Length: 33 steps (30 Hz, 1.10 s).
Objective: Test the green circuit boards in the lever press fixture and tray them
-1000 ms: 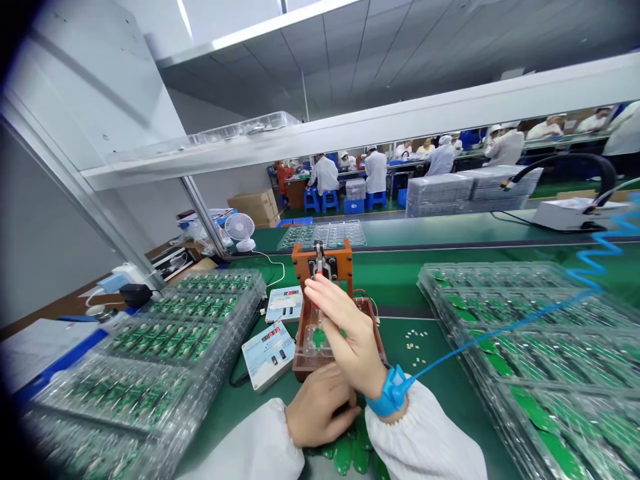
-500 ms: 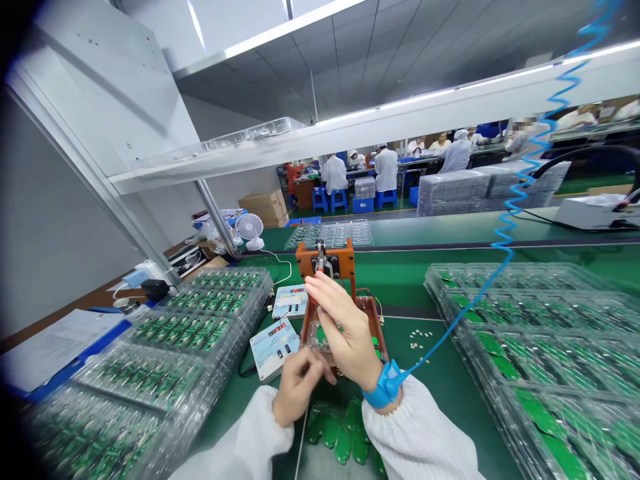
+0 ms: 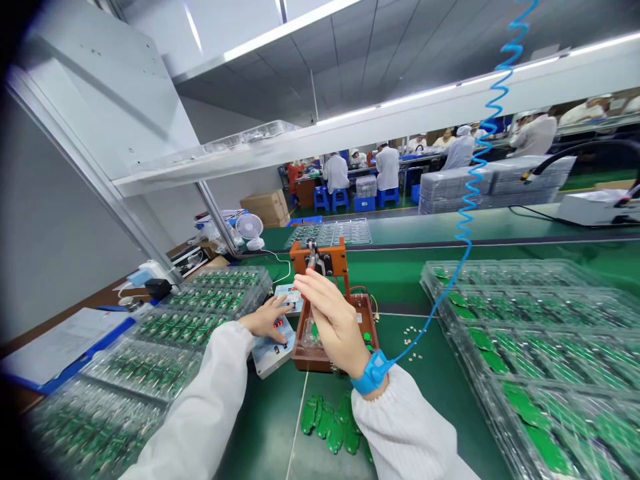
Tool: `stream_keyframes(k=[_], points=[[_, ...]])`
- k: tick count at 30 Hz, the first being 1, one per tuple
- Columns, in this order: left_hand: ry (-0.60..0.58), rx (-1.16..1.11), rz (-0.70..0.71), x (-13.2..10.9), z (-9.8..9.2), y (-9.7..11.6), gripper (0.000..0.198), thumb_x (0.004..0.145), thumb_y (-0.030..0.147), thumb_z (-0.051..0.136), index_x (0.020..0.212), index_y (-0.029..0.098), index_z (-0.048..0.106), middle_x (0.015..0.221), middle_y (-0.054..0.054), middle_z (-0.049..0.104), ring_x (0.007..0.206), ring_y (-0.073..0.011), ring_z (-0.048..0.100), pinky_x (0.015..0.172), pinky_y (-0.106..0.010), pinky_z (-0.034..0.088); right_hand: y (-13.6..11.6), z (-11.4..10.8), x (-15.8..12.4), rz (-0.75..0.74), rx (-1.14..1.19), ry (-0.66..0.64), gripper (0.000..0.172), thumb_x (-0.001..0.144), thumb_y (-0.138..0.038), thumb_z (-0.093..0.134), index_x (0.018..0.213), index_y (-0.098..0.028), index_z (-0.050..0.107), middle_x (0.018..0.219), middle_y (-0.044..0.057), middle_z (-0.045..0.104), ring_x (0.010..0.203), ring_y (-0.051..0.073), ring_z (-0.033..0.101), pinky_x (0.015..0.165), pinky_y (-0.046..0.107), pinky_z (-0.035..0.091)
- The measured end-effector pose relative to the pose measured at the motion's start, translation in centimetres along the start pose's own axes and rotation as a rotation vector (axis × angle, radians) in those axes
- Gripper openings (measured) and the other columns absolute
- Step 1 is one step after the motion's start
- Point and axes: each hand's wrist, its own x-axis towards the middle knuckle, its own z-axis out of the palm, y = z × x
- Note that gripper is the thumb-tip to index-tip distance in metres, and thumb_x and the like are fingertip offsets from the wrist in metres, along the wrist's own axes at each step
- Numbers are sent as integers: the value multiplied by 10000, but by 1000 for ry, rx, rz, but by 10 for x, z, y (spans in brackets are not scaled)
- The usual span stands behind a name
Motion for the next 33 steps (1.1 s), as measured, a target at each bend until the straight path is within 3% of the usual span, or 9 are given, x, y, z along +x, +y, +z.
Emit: stream_keyframes(k=[2,5,10,17,27,33], points=[[-113,171,-27,3,-2,4,1265,559,561,914,1613,238,293,1707,-121,-7,1554,-436,-61,1264,-601,105,-1,0,1,-3,-6,7,503,1026,-98,468,1443,-360,571,1440,-6,604,1430,203,492,1197,443,471],[-147,231,-36,5,-6,10,1341,541,668,884,1628,227,235,1705,-134,-11,1551,-446,-56,1256,-613,118,-2,0,2,-6,-15,16,484,1028,-113,471,1435,-350,582,1425,2,616,1417,207,508,1181,439,489],[-178,264,-51,9,-8,11,1375,518,675,878,1629,188,230,1702,-154,14,1552,-450,-36,1263,-595,119,-4,-1,3,-12,-12,21,489,1024,-108,477,1432,-357,584,1422,2,619,1411,207,515,1178,438,492],[-156,286,-22,16,-5,3,1366,484,750,858,1613,249,275,1703,-141,51,1546,-480,-1,1230,-663,141,-5,-1,3,-15,-5,28,531,1008,-66,489,1438,-366,574,1426,-8,615,1419,187,504,1190,428,476],[-201,305,-64,11,-7,12,1339,543,647,876,1633,244,212,1707,-130,4,1551,-454,-48,1249,-625,120,-7,0,3,-9,-15,45,542,1005,-63,496,1434,-384,575,1421,-18,620,1412,181,511,1192,404,474],[-151,249,-92,1,-18,3,1316,576,617,880,1635,226,203,1704,-143,-9,1555,-436,-47,1264,-582,125,-7,0,3,-13,-40,36,504,1020,-101,482,1443,-359,573,1413,0,626,1412,218,514,1176,444,494]])
